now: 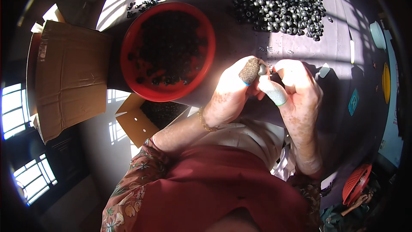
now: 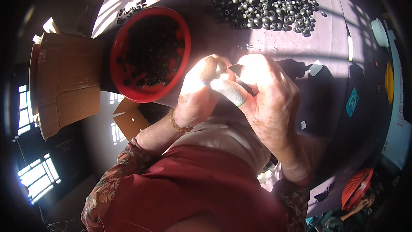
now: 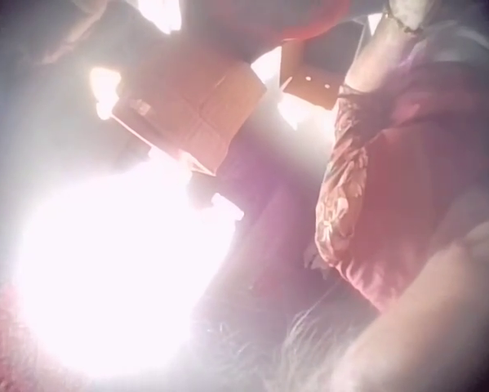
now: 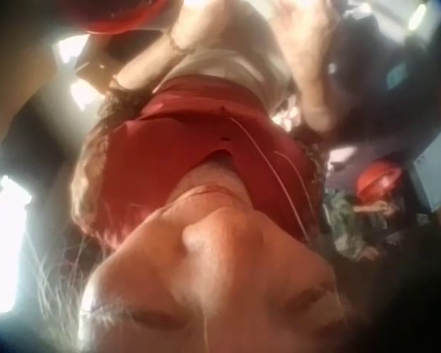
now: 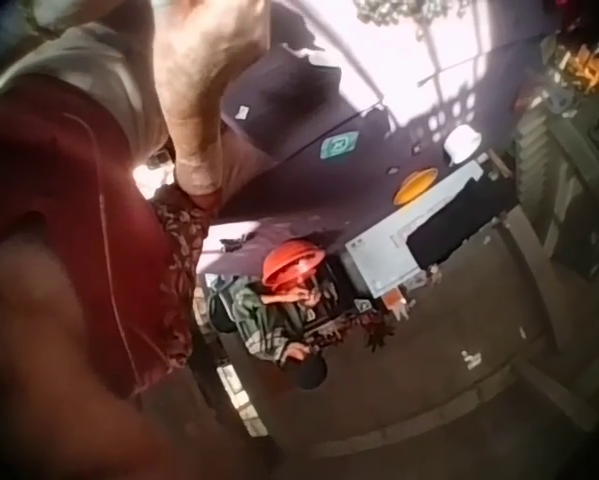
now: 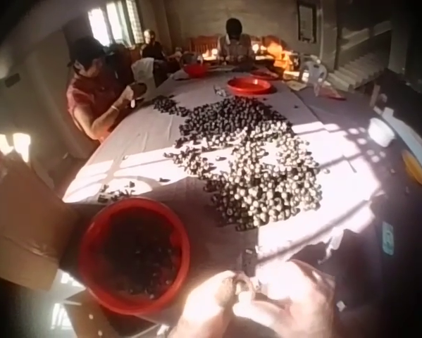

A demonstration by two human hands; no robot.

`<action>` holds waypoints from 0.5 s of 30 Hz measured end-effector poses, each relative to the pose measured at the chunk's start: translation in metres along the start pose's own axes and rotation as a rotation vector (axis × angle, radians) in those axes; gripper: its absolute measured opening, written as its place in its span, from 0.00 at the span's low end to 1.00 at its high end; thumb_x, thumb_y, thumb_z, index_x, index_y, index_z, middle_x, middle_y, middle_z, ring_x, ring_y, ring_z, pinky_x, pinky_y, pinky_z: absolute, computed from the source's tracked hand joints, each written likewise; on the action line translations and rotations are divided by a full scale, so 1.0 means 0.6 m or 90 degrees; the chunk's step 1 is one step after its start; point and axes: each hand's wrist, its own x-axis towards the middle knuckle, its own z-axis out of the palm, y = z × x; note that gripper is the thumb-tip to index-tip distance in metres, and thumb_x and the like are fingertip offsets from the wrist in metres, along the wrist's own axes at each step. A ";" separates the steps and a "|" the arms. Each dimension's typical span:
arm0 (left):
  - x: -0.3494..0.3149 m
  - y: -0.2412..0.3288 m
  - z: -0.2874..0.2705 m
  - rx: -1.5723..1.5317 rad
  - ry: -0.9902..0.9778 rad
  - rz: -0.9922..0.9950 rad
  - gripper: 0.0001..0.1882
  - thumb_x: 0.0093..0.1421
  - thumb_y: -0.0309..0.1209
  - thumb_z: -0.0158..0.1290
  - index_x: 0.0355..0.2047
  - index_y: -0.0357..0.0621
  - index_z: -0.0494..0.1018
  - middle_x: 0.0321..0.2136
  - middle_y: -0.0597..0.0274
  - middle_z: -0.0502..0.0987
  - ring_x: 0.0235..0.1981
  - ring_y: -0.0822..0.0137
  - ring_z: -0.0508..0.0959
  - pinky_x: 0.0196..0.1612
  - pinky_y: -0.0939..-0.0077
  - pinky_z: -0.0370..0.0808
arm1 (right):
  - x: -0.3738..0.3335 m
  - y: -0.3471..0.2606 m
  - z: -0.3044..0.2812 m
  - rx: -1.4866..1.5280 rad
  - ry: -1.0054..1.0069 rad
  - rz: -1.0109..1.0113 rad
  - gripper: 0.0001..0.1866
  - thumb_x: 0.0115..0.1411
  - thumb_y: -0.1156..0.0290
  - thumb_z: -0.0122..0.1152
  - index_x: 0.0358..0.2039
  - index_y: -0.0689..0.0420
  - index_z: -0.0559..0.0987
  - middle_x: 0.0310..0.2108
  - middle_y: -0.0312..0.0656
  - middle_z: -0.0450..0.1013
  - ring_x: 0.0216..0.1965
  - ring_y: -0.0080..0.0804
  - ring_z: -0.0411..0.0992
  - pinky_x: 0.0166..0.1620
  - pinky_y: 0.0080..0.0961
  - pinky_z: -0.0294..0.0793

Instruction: The person assembles small black plastic components by hand at a workstation.

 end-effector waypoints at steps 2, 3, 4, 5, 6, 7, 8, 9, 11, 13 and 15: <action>-0.006 0.010 0.014 -0.041 0.033 -0.036 0.13 0.62 0.38 0.45 0.35 0.39 0.69 0.24 0.65 0.69 0.23 0.76 0.67 0.25 0.82 0.64 | 0.006 -0.003 0.000 -0.092 -0.001 -0.049 0.13 0.46 0.68 0.68 0.27 0.62 0.75 0.23 0.37 0.70 0.23 0.24 0.69 0.25 0.22 0.67; -0.006 0.009 0.012 -0.040 0.035 -0.038 0.13 0.62 0.38 0.45 0.35 0.39 0.69 0.24 0.65 0.69 0.23 0.76 0.67 0.25 0.82 0.64 | 0.009 -0.007 0.000 -0.186 0.000 -0.100 0.16 0.44 0.63 0.70 0.23 0.61 0.74 0.22 0.38 0.70 0.22 0.28 0.69 0.25 0.24 0.67; -0.006 0.008 0.010 -0.046 0.031 -0.057 0.12 0.62 0.37 0.46 0.35 0.39 0.69 0.24 0.64 0.69 0.23 0.76 0.67 0.24 0.82 0.64 | 0.011 -0.012 0.000 -0.214 -0.012 -0.095 0.20 0.43 0.56 0.69 0.20 0.60 0.74 0.21 0.40 0.69 0.22 0.35 0.69 0.25 0.27 0.67; -0.006 0.006 0.007 -0.052 0.026 -0.075 0.12 0.61 0.36 0.47 0.36 0.38 0.68 0.24 0.64 0.69 0.23 0.76 0.67 0.24 0.82 0.64 | 0.012 -0.012 0.000 -0.213 -0.013 -0.093 0.20 0.43 0.56 0.69 0.20 0.60 0.74 0.21 0.40 0.69 0.22 0.35 0.69 0.25 0.27 0.67; -0.005 0.004 0.005 -0.053 0.027 -0.078 0.12 0.61 0.36 0.47 0.36 0.38 0.68 0.24 0.64 0.69 0.23 0.76 0.67 0.24 0.82 0.64 | 0.013 -0.011 -0.001 -0.217 -0.012 -0.097 0.20 0.44 0.55 0.68 0.20 0.60 0.74 0.20 0.40 0.68 0.22 0.35 0.69 0.25 0.28 0.67; -0.005 0.003 0.001 -0.062 0.014 -0.078 0.11 0.61 0.34 0.47 0.36 0.38 0.68 0.25 0.64 0.69 0.22 0.76 0.67 0.24 0.82 0.64 | 0.016 -0.016 0.000 -0.217 -0.013 -0.104 0.20 0.44 0.54 0.67 0.20 0.60 0.74 0.20 0.40 0.68 0.22 0.36 0.69 0.25 0.28 0.67; -0.006 0.002 -0.001 -0.072 0.001 -0.078 0.11 0.60 0.33 0.47 0.37 0.37 0.68 0.25 0.63 0.69 0.22 0.76 0.67 0.25 0.82 0.65 | 0.020 -0.036 0.002 -0.147 -0.029 -0.070 0.22 0.46 0.52 0.65 0.19 0.60 0.74 0.20 0.40 0.68 0.22 0.36 0.69 0.26 0.29 0.67; -0.007 0.003 -0.002 -0.070 0.005 -0.079 0.11 0.60 0.33 0.47 0.37 0.37 0.68 0.25 0.63 0.69 0.22 0.76 0.67 0.25 0.82 0.65 | 0.023 -0.048 0.002 -0.144 -0.032 -0.068 0.22 0.46 0.52 0.65 0.19 0.60 0.74 0.20 0.40 0.68 0.22 0.36 0.69 0.26 0.29 0.67; -0.007 0.004 -0.001 -0.054 0.021 -0.077 0.11 0.60 0.32 0.47 0.38 0.37 0.68 0.25 0.63 0.70 0.21 0.75 0.67 0.25 0.82 0.65 | 0.026 -0.061 0.000 -0.187 -0.071 -0.011 0.22 0.46 0.52 0.65 0.19 0.60 0.74 0.19 0.40 0.68 0.22 0.37 0.69 0.26 0.29 0.67; -0.008 0.004 -0.005 -0.042 0.020 -0.078 0.11 0.59 0.31 0.47 0.38 0.37 0.68 0.25 0.63 0.70 0.21 0.75 0.67 0.25 0.82 0.65 | 0.026 -0.060 0.002 -0.186 -0.068 -0.011 0.21 0.46 0.52 0.65 0.18 0.60 0.74 0.19 0.40 0.68 0.22 0.37 0.69 0.26 0.29 0.67; -0.009 0.004 -0.008 -0.030 0.018 -0.078 0.11 0.59 0.31 0.47 0.39 0.37 0.68 0.26 0.63 0.70 0.21 0.75 0.68 0.25 0.82 0.64 | 0.024 -0.049 0.002 -0.186 -0.064 -0.010 0.21 0.46 0.53 0.65 0.18 0.60 0.74 0.18 0.40 0.67 0.22 0.37 0.69 0.26 0.30 0.67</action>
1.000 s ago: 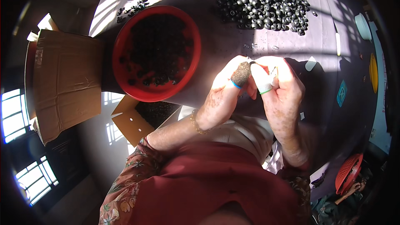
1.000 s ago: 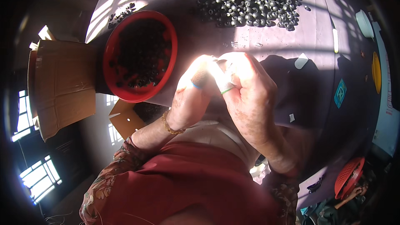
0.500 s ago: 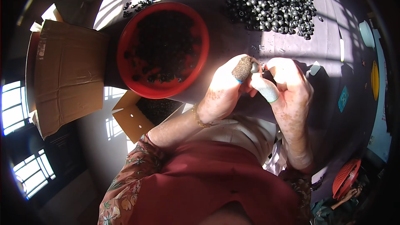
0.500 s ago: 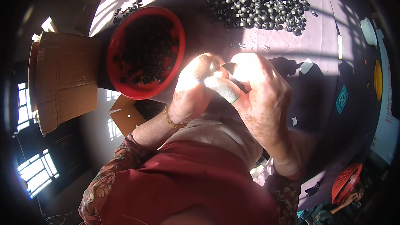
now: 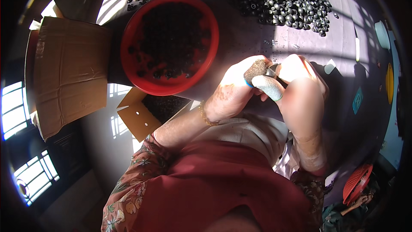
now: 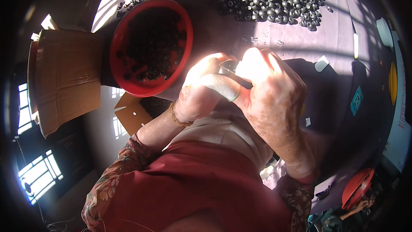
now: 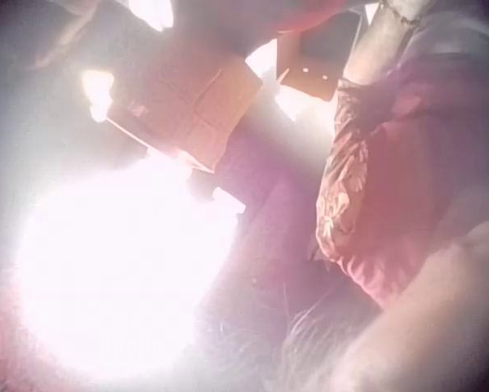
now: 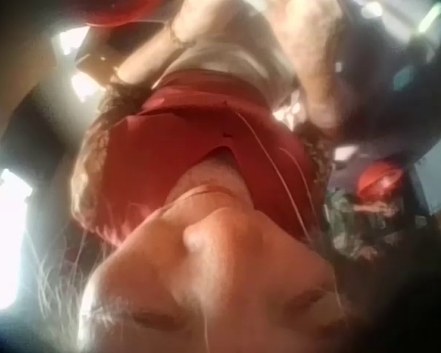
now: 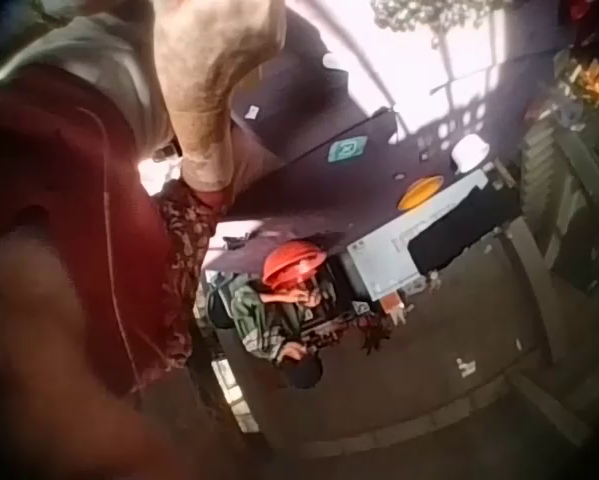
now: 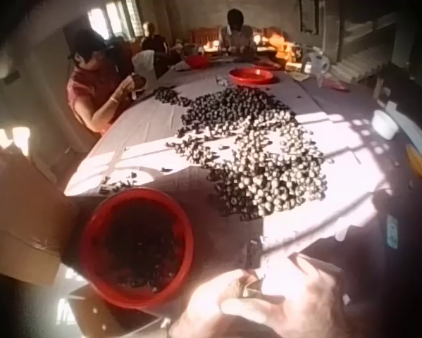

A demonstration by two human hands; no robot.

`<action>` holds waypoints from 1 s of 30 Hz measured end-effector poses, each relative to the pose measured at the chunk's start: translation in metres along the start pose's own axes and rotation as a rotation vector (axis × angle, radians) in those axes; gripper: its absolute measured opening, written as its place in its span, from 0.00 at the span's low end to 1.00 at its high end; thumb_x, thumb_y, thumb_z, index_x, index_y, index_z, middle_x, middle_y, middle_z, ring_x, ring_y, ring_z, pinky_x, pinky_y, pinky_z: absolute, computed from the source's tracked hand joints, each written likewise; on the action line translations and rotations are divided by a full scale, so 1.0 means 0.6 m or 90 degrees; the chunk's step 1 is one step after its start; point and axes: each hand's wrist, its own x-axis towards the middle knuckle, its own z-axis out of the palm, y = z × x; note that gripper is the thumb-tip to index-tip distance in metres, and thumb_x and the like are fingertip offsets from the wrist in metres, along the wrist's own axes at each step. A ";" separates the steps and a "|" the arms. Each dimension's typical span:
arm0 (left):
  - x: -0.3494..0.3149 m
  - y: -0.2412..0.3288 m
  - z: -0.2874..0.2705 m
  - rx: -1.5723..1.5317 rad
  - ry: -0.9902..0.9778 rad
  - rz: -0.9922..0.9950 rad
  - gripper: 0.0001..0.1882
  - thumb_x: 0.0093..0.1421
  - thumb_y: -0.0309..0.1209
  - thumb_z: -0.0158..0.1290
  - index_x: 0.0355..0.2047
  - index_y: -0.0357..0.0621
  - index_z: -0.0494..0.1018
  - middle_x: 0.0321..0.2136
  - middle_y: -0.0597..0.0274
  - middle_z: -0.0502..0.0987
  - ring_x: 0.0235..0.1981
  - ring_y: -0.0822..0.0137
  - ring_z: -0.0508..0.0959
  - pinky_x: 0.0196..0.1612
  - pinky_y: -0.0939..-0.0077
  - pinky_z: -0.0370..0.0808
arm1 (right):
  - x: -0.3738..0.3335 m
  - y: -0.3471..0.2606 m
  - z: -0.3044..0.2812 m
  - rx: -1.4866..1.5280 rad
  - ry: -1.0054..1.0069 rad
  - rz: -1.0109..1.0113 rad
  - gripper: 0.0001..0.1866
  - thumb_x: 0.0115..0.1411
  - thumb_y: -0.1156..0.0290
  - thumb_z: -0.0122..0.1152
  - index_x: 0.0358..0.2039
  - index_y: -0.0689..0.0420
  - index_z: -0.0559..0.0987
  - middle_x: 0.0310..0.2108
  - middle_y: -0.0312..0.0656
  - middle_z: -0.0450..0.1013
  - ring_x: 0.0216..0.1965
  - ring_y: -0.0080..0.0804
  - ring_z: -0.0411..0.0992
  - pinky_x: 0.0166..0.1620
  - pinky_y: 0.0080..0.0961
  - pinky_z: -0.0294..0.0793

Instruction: The person assembles small black plastic components by hand at a workstation.

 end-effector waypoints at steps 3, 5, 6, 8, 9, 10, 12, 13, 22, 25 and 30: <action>0.000 0.001 -0.003 0.026 0.002 -0.003 0.12 0.59 0.32 0.48 0.39 0.37 0.68 0.26 0.62 0.71 0.22 0.75 0.68 0.25 0.83 0.64 | -0.007 0.020 0.005 -0.072 0.017 -0.041 0.21 0.45 0.54 0.66 0.17 0.60 0.74 0.18 0.40 0.67 0.22 0.37 0.69 0.26 0.30 0.67; 0.000 0.002 -0.008 0.036 -0.022 -0.009 0.12 0.59 0.32 0.48 0.39 0.38 0.68 0.27 0.62 0.71 0.22 0.75 0.69 0.25 0.83 0.64 | 0.002 -0.010 -0.003 0.005 -0.009 -0.016 0.20 0.45 0.55 0.66 0.17 0.60 0.74 0.18 0.40 0.67 0.21 0.37 0.69 0.26 0.30 0.67; 0.000 0.002 -0.010 0.036 -0.020 -0.009 0.12 0.59 0.32 0.48 0.39 0.38 0.68 0.27 0.62 0.71 0.22 0.75 0.69 0.25 0.83 0.64 | 0.003 -0.012 -0.003 0.006 -0.010 -0.016 0.20 0.45 0.55 0.66 0.17 0.60 0.74 0.18 0.40 0.67 0.21 0.37 0.69 0.26 0.30 0.67; 0.001 0.002 -0.013 0.047 -0.020 -0.016 0.12 0.59 0.33 0.47 0.39 0.38 0.68 0.26 0.63 0.72 0.22 0.75 0.69 0.25 0.83 0.64 | 0.004 -0.014 -0.003 -0.004 -0.012 -0.005 0.19 0.45 0.55 0.67 0.18 0.60 0.75 0.18 0.40 0.67 0.22 0.37 0.69 0.26 0.30 0.67; 0.001 0.002 -0.013 0.047 -0.019 -0.016 0.12 0.59 0.33 0.47 0.39 0.38 0.68 0.26 0.63 0.72 0.22 0.75 0.69 0.25 0.83 0.64 | 0.000 -0.004 0.001 -0.004 -0.012 -0.005 0.19 0.45 0.55 0.67 0.18 0.60 0.75 0.18 0.40 0.67 0.22 0.37 0.69 0.26 0.30 0.67; 0.001 0.002 -0.011 0.051 -0.016 -0.015 0.12 0.59 0.33 0.47 0.39 0.38 0.68 0.26 0.64 0.72 0.22 0.75 0.69 0.26 0.83 0.64 | -0.003 0.013 0.008 -0.030 0.002 -0.028 0.19 0.44 0.55 0.67 0.18 0.60 0.75 0.18 0.40 0.67 0.22 0.37 0.69 0.26 0.30 0.67; 0.001 0.002 -0.013 0.056 -0.012 -0.014 0.12 0.59 0.34 0.47 0.39 0.38 0.68 0.27 0.64 0.72 0.22 0.75 0.69 0.26 0.83 0.64 | -0.009 0.026 0.012 -0.056 0.017 -0.050 0.19 0.43 0.55 0.67 0.18 0.59 0.75 0.18 0.40 0.67 0.22 0.37 0.69 0.25 0.30 0.67; 0.002 0.002 -0.018 0.081 -0.043 -0.008 0.12 0.60 0.34 0.47 0.39 0.38 0.68 0.27 0.64 0.71 0.23 0.76 0.69 0.26 0.83 0.65 | -0.008 0.024 0.013 -0.028 0.033 -0.057 0.20 0.43 0.54 0.68 0.17 0.60 0.74 0.18 0.40 0.67 0.21 0.37 0.68 0.25 0.30 0.67; 0.003 0.004 -0.025 0.120 -0.136 0.058 0.15 0.61 0.38 0.44 0.37 0.37 0.67 0.28 0.64 0.71 0.26 0.77 0.69 0.28 0.82 0.67 | -0.014 0.025 0.014 -0.016 0.073 -0.103 0.23 0.42 0.54 0.69 0.18 0.60 0.70 0.18 0.39 0.65 0.20 0.36 0.67 0.23 0.29 0.66; 0.004 0.002 -0.026 0.127 -0.140 0.073 0.15 0.61 0.38 0.44 0.37 0.37 0.67 0.28 0.64 0.71 0.26 0.77 0.68 0.28 0.82 0.67 | -0.015 0.025 0.016 -0.013 0.080 -0.108 0.22 0.42 0.55 0.69 0.18 0.60 0.69 0.18 0.39 0.65 0.20 0.36 0.66 0.23 0.29 0.66; 0.004 0.004 -0.026 0.128 -0.144 0.070 0.15 0.61 0.39 0.44 0.35 0.37 0.68 0.28 0.64 0.70 0.26 0.77 0.68 0.28 0.83 0.67 | -0.014 0.024 0.018 0.000 0.083 -0.114 0.22 0.42 0.56 0.69 0.18 0.59 0.69 0.18 0.39 0.65 0.20 0.36 0.66 0.23 0.29 0.66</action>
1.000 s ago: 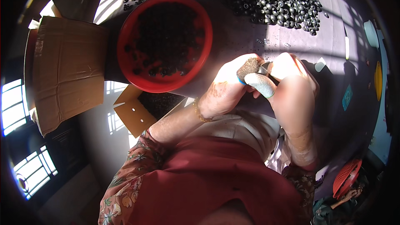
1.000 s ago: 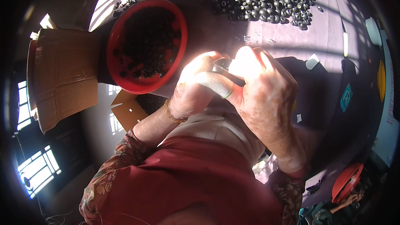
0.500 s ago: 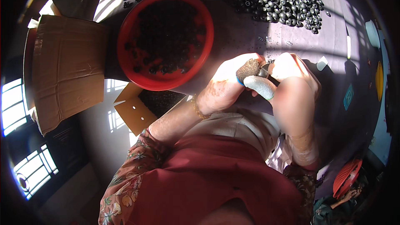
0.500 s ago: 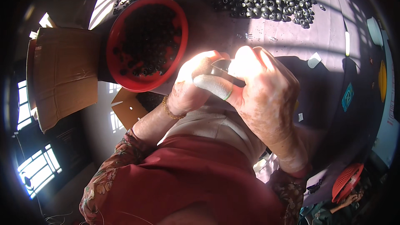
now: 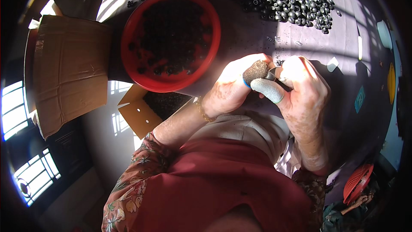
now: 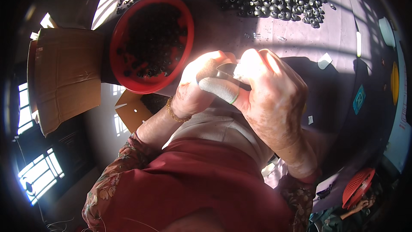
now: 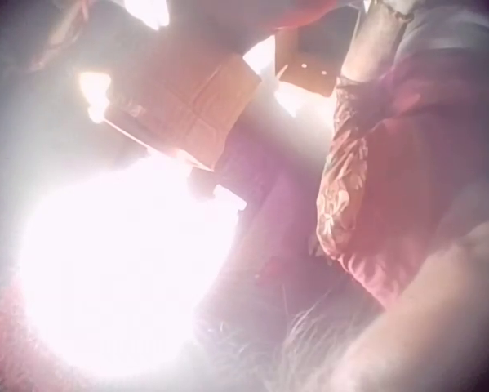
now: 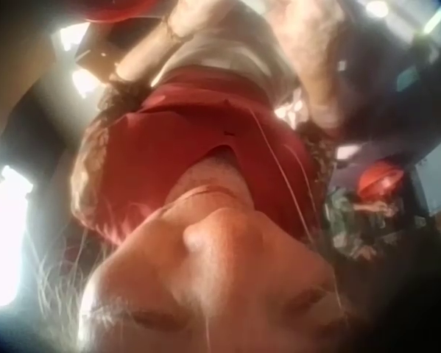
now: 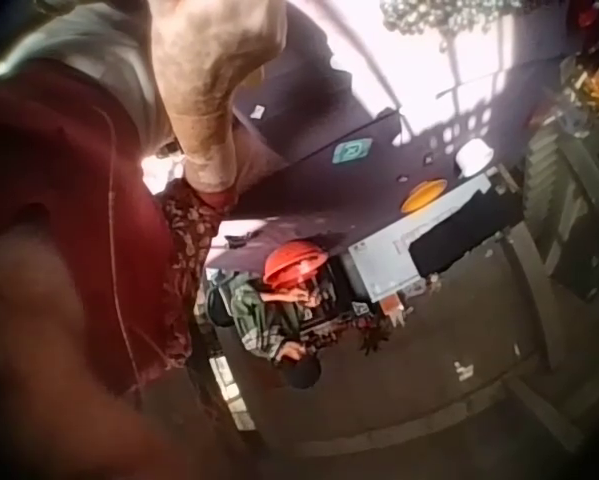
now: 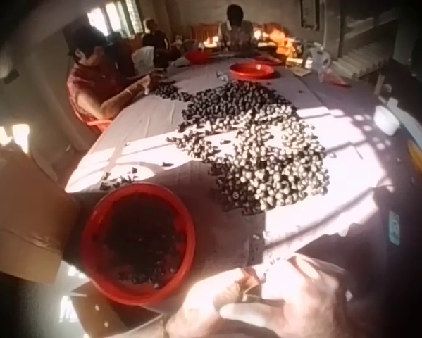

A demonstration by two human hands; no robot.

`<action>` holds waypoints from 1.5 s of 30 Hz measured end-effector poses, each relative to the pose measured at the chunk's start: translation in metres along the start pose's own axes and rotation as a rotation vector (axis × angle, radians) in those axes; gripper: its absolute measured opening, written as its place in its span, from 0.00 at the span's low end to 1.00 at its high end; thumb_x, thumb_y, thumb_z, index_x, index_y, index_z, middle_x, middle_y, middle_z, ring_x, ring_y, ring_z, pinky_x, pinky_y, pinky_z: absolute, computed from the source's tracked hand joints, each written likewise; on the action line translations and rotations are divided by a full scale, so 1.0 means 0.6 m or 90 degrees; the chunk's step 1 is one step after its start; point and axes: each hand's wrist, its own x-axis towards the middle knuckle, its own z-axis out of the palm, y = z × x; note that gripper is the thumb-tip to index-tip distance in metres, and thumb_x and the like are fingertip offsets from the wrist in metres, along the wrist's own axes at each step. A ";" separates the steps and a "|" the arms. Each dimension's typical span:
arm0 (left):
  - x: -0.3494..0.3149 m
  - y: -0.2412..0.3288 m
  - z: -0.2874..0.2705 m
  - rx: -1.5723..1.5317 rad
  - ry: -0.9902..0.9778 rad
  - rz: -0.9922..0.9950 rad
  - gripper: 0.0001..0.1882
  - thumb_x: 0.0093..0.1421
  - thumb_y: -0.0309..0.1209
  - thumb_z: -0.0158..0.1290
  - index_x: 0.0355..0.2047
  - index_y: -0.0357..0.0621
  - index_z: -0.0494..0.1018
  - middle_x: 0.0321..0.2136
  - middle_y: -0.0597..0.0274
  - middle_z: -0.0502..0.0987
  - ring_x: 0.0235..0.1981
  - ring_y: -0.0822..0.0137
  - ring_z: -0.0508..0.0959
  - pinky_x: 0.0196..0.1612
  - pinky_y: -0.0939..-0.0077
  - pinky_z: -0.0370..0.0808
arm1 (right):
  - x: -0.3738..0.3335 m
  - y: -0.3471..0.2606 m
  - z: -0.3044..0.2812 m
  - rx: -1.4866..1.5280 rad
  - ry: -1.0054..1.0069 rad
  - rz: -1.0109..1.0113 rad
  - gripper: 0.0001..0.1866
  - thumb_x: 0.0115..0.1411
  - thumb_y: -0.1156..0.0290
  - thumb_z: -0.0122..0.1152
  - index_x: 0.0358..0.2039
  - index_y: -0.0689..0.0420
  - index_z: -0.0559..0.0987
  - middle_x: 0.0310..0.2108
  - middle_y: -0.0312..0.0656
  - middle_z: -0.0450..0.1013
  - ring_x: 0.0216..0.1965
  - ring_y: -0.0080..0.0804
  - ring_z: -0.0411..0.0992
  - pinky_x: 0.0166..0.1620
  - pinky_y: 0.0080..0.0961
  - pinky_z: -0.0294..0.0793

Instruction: The person assembles small black plastic components by hand at a workstation.

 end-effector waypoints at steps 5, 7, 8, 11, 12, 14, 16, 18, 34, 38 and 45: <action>-0.003 -0.001 0.006 -0.042 0.007 0.001 0.15 0.61 0.38 0.44 0.35 0.37 0.68 0.28 0.63 0.71 0.27 0.77 0.69 0.29 0.83 0.67 | -0.005 0.010 0.007 -0.008 -0.023 -0.030 0.21 0.41 0.55 0.70 0.18 0.56 0.69 0.15 0.37 0.64 0.17 0.33 0.66 0.20 0.26 0.66; 0.001 -0.008 -0.002 0.004 -0.003 0.043 0.15 0.61 0.38 0.44 0.35 0.37 0.68 0.28 0.63 0.71 0.27 0.77 0.69 0.30 0.82 0.67 | -0.008 0.010 0.009 -0.014 -0.018 -0.046 0.20 0.41 0.56 0.70 0.18 0.56 0.69 0.15 0.37 0.63 0.16 0.33 0.66 0.20 0.26 0.66; 0.003 -0.010 -0.005 0.050 -0.015 0.085 0.14 0.61 0.37 0.44 0.35 0.36 0.69 0.28 0.62 0.71 0.27 0.76 0.69 0.31 0.81 0.67 | -0.010 0.010 0.009 -0.021 -0.012 -0.062 0.20 0.41 0.56 0.70 0.18 0.55 0.69 0.14 0.37 0.63 0.16 0.33 0.66 0.20 0.26 0.65; 0.002 -0.001 -0.010 0.065 -0.008 -0.010 0.15 0.62 0.38 0.44 0.35 0.37 0.69 0.28 0.62 0.71 0.26 0.75 0.68 0.32 0.79 0.67 | -0.009 0.008 0.005 0.052 -0.018 -0.069 0.19 0.47 0.59 0.67 0.21 0.61 0.69 0.17 0.38 0.64 0.17 0.31 0.64 0.21 0.26 0.63; 0.002 0.002 -0.010 0.066 -0.007 -0.010 0.15 0.62 0.38 0.44 0.35 0.37 0.69 0.28 0.62 0.71 0.26 0.75 0.68 0.32 0.79 0.67 | -0.010 0.008 0.003 0.053 -0.018 -0.069 0.19 0.47 0.59 0.67 0.21 0.61 0.69 0.17 0.38 0.64 0.17 0.31 0.64 0.21 0.26 0.63; 0.001 0.007 -0.010 -0.039 0.004 -0.092 0.18 0.63 0.41 0.43 0.27 0.38 0.70 0.27 0.60 0.70 0.25 0.70 0.69 0.32 0.74 0.67 | -0.012 0.011 -0.002 0.160 -0.034 0.039 0.19 0.44 0.60 0.70 0.19 0.58 0.68 0.14 0.36 0.62 0.14 0.29 0.65 0.18 0.23 0.64; 0.006 0.000 -0.014 -0.099 -0.035 -0.063 0.18 0.63 0.42 0.43 0.28 0.39 0.69 0.26 0.60 0.69 0.24 0.70 0.67 0.29 0.74 0.65 | -0.009 0.004 -0.012 0.258 -0.031 0.152 0.15 0.50 0.64 0.66 0.25 0.61 0.70 0.17 0.37 0.69 0.17 0.23 0.68 0.20 0.21 0.66; 0.005 -0.004 -0.013 -0.160 -0.073 -0.035 0.17 0.63 0.42 0.43 0.29 0.39 0.69 0.25 0.61 0.68 0.22 0.70 0.66 0.27 0.75 0.64 | -0.009 0.013 -0.020 0.244 -0.067 0.159 0.11 0.52 0.70 0.64 0.28 0.61 0.71 0.20 0.39 0.71 0.20 0.24 0.73 0.22 0.20 0.68; 0.002 0.000 0.009 -0.277 0.038 -0.122 0.13 0.64 0.38 0.42 0.33 0.40 0.66 0.21 0.67 0.62 0.20 0.74 0.61 0.26 0.78 0.64 | -0.033 0.019 0.013 -0.026 0.027 -0.036 0.18 0.50 0.64 0.64 0.43 0.48 0.76 0.29 0.39 0.64 0.26 0.33 0.68 0.27 0.29 0.69; 0.005 0.001 0.014 -0.220 0.038 -0.110 0.14 0.64 0.40 0.42 0.32 0.41 0.66 0.21 0.68 0.63 0.22 0.75 0.63 0.26 0.80 0.64 | -0.037 0.006 0.009 -0.066 -0.018 0.012 0.18 0.51 0.62 0.63 0.43 0.47 0.76 0.29 0.39 0.62 0.28 0.33 0.67 0.31 0.29 0.68; 0.008 -0.002 0.025 -0.253 0.141 -0.100 0.13 0.64 0.40 0.43 0.31 0.43 0.66 0.22 0.69 0.64 0.22 0.76 0.64 0.26 0.81 0.64 | -0.035 0.004 0.013 -0.088 0.052 -0.050 0.18 0.51 0.61 0.62 0.42 0.53 0.77 0.30 0.40 0.63 0.28 0.33 0.67 0.31 0.29 0.68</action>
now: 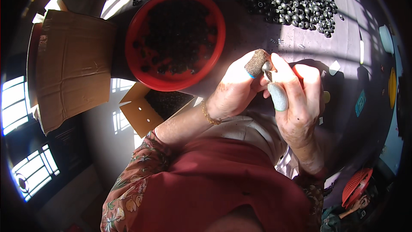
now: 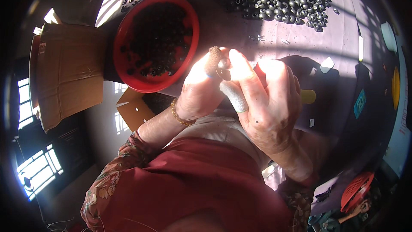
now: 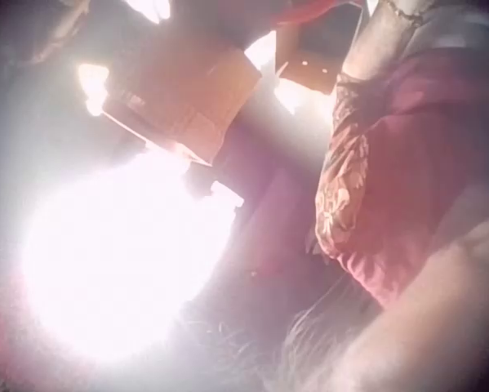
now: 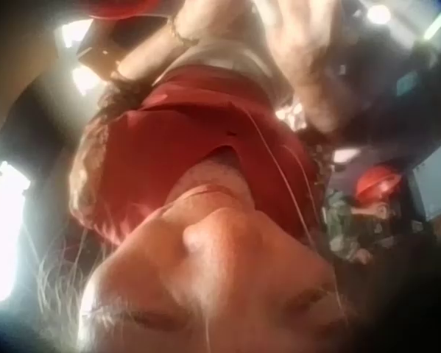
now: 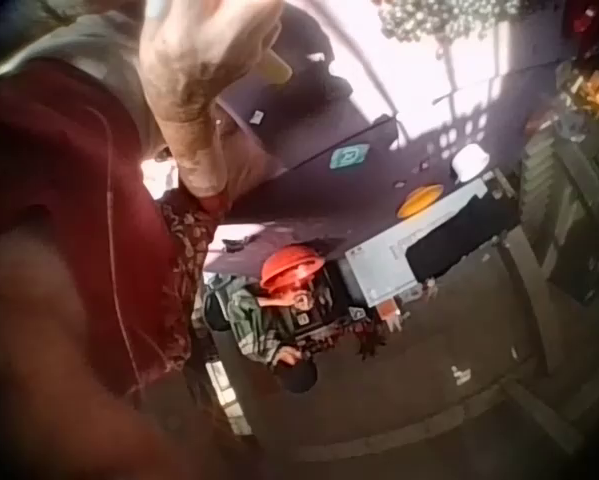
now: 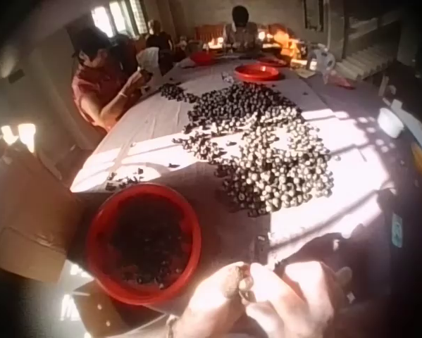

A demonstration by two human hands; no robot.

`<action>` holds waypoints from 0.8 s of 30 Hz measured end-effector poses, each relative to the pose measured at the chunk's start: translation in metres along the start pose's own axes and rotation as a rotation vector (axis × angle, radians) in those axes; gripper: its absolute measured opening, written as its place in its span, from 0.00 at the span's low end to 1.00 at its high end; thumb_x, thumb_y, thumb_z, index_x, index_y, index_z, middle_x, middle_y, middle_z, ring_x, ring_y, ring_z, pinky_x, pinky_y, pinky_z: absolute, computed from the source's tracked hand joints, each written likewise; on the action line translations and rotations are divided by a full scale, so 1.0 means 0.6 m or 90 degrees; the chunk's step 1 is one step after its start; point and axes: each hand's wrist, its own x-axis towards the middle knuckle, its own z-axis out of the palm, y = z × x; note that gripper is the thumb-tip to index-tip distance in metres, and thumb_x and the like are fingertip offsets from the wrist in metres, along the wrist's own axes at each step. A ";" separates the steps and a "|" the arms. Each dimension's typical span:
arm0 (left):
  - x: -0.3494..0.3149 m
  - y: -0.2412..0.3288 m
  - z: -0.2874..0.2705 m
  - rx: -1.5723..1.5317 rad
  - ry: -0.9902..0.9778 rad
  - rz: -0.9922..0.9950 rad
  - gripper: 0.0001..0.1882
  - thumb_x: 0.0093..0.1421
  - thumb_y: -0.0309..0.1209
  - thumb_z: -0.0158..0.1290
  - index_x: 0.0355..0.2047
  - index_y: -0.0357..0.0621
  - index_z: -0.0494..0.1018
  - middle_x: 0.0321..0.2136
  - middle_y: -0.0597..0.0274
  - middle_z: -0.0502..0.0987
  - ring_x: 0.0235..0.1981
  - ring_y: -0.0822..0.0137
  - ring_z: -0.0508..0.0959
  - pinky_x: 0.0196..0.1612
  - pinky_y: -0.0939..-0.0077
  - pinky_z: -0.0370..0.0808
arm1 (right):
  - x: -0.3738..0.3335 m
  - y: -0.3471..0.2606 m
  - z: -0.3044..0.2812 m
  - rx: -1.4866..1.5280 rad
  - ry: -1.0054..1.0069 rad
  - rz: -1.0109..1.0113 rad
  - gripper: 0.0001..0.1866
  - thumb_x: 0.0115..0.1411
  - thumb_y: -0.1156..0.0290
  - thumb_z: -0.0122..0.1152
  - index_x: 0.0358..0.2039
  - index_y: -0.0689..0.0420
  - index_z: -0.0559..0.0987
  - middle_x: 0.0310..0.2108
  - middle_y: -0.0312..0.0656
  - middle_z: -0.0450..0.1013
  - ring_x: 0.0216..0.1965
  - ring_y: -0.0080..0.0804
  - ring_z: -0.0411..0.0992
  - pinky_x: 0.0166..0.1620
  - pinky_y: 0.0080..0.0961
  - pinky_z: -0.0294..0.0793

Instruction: The person assembles small black plastic components by hand at a workstation.

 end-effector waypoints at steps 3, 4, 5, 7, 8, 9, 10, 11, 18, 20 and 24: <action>-0.001 0.001 -0.001 0.042 0.010 0.020 0.13 0.64 0.39 0.43 0.32 0.42 0.66 0.21 0.69 0.63 0.21 0.77 0.62 0.25 0.81 0.63 | 0.003 -0.007 -0.004 -0.002 -0.009 0.010 0.18 0.52 0.61 0.62 0.41 0.55 0.77 0.30 0.40 0.64 0.28 0.33 0.67 0.31 0.29 0.68; -0.001 0.000 -0.004 0.056 0.012 0.027 0.13 0.63 0.39 0.44 0.32 0.42 0.66 0.21 0.69 0.63 0.21 0.77 0.62 0.25 0.81 0.63 | 0.004 -0.007 -0.003 -0.002 -0.005 0.006 0.18 0.52 0.61 0.62 0.41 0.55 0.77 0.30 0.40 0.64 0.28 0.32 0.67 0.31 0.28 0.68; -0.002 -0.001 -0.005 0.071 0.014 0.035 0.13 0.63 0.39 0.44 0.32 0.42 0.67 0.20 0.69 0.63 0.21 0.77 0.61 0.25 0.81 0.63 | 0.004 -0.007 -0.003 -0.002 0.000 0.001 0.18 0.52 0.61 0.62 0.41 0.55 0.77 0.30 0.40 0.64 0.28 0.32 0.68 0.31 0.28 0.68; -0.004 0.001 -0.003 0.086 0.016 0.041 0.13 0.63 0.39 0.44 0.32 0.42 0.67 0.20 0.69 0.63 0.20 0.77 0.61 0.24 0.81 0.62 | 0.006 -0.005 -0.002 -0.008 0.010 -0.014 0.18 0.52 0.61 0.62 0.41 0.55 0.77 0.30 0.40 0.64 0.27 0.32 0.68 0.30 0.28 0.68; -0.005 0.001 -0.002 0.102 0.017 0.047 0.13 0.63 0.39 0.44 0.32 0.41 0.67 0.19 0.69 0.63 0.20 0.78 0.60 0.24 0.81 0.62 | 0.006 -0.004 -0.001 -0.015 0.020 -0.029 0.17 0.52 0.61 0.62 0.41 0.55 0.77 0.30 0.40 0.64 0.27 0.32 0.68 0.30 0.28 0.68; -0.005 0.000 -0.002 0.102 0.018 0.047 0.13 0.63 0.39 0.44 0.32 0.41 0.67 0.19 0.69 0.63 0.20 0.78 0.60 0.24 0.81 0.62 | 0.006 -0.004 -0.002 -0.015 0.019 -0.029 0.17 0.52 0.61 0.62 0.41 0.55 0.77 0.30 0.40 0.64 0.27 0.32 0.68 0.30 0.28 0.68; -0.005 -0.001 -0.003 0.096 0.027 0.043 0.13 0.63 0.39 0.44 0.31 0.41 0.67 0.19 0.69 0.62 0.20 0.78 0.60 0.24 0.81 0.62 | 0.005 -0.005 -0.001 -0.005 0.014 -0.015 0.17 0.52 0.61 0.62 0.41 0.56 0.77 0.29 0.40 0.64 0.27 0.31 0.68 0.30 0.28 0.68; -0.004 -0.001 -0.004 0.091 0.035 0.039 0.13 0.63 0.38 0.44 0.31 0.41 0.67 0.19 0.69 0.62 0.20 0.78 0.60 0.24 0.81 0.62 | 0.005 -0.006 -0.001 0.004 0.009 -0.001 0.17 0.52 0.61 0.62 0.40 0.56 0.77 0.29 0.39 0.64 0.27 0.31 0.68 0.29 0.27 0.68; -0.005 -0.001 -0.010 0.054 0.031 0.026 0.13 0.63 0.38 0.44 0.32 0.40 0.67 0.21 0.67 0.64 0.21 0.77 0.61 0.25 0.81 0.62 | 0.004 -0.007 0.005 0.037 0.035 0.003 0.16 0.52 0.61 0.62 0.39 0.56 0.78 0.27 0.38 0.64 0.25 0.30 0.67 0.28 0.27 0.68; -0.006 0.000 -0.011 0.068 0.033 0.006 0.13 0.63 0.39 0.45 0.33 0.40 0.67 0.23 0.66 0.66 0.22 0.77 0.61 0.25 0.81 0.62 | 0.005 -0.007 0.003 0.025 0.031 -0.004 0.16 0.52 0.61 0.62 0.39 0.55 0.78 0.27 0.38 0.64 0.25 0.30 0.67 0.28 0.27 0.68; -0.010 0.000 -0.009 0.077 0.049 0.027 0.13 0.63 0.39 0.45 0.33 0.40 0.67 0.24 0.65 0.67 0.22 0.77 0.62 0.26 0.81 0.62 | 0.002 -0.005 0.008 0.034 0.037 -0.012 0.16 0.52 0.61 0.62 0.39 0.55 0.78 0.27 0.38 0.64 0.25 0.31 0.67 0.28 0.27 0.68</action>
